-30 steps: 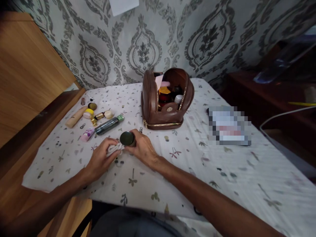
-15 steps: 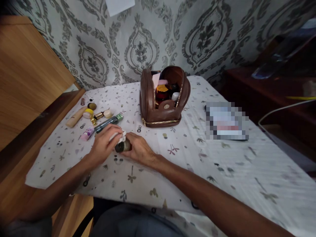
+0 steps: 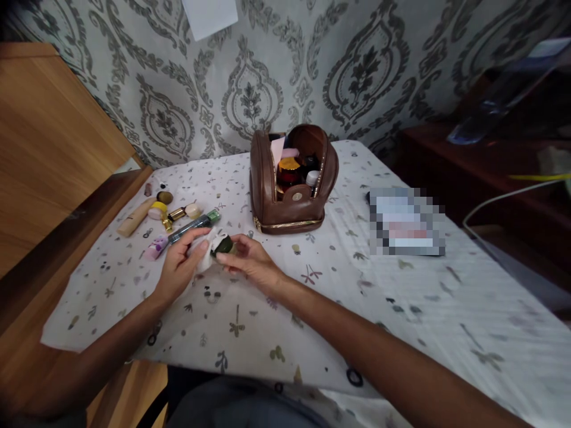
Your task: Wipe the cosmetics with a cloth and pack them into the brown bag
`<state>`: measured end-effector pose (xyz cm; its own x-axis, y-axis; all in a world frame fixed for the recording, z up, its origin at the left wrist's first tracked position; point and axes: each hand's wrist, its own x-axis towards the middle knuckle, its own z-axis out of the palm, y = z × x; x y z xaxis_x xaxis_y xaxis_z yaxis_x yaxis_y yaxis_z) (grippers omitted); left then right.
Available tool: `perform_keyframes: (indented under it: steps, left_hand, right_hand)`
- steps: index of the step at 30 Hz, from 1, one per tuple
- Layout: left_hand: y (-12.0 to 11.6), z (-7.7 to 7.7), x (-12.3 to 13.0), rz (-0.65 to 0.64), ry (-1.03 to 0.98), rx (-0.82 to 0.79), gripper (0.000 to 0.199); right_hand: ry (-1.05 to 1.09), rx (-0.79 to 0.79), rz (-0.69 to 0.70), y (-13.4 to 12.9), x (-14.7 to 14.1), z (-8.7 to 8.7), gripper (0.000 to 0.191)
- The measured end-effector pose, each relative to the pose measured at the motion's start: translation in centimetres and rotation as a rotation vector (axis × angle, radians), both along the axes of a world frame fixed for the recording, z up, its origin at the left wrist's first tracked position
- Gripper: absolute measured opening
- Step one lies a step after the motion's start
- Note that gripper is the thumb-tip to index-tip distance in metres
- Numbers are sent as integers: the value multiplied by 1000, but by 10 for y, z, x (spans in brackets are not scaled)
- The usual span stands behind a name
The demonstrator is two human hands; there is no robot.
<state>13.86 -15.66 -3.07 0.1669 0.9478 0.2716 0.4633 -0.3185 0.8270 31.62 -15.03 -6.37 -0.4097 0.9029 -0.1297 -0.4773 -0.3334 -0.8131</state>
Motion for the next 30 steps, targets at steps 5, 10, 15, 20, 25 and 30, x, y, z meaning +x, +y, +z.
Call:
perform_keyframes:
  steps: [5, 10, 15, 20, 25, 30]
  left_hand:
    - [3, -4, 5, 16, -100, 57, 37]
    - [2, -4, 11, 27, -62, 102, 37]
    - [0, -4, 15, -5, -63, 117, 38]
    - [1, -3, 15, -13, -120, 69, 40]
    - [3, -7, 11, -3, -162, 2, 44]
    - [4, -15, 9, 1, -154, 0, 52]
  right_hand:
    - [201, -115, 37, 4, 3, -1, 47]
    - [148, -69, 160, 2, 5, 0, 49]
    - [115, 11, 164, 0, 3, 2, 44]
    - [122, 23, 226, 1, 5, 5, 46]
    - [195, 10, 184, 1, 5, 5, 48]
    - [146, 33, 67, 1, 1, 4, 43]
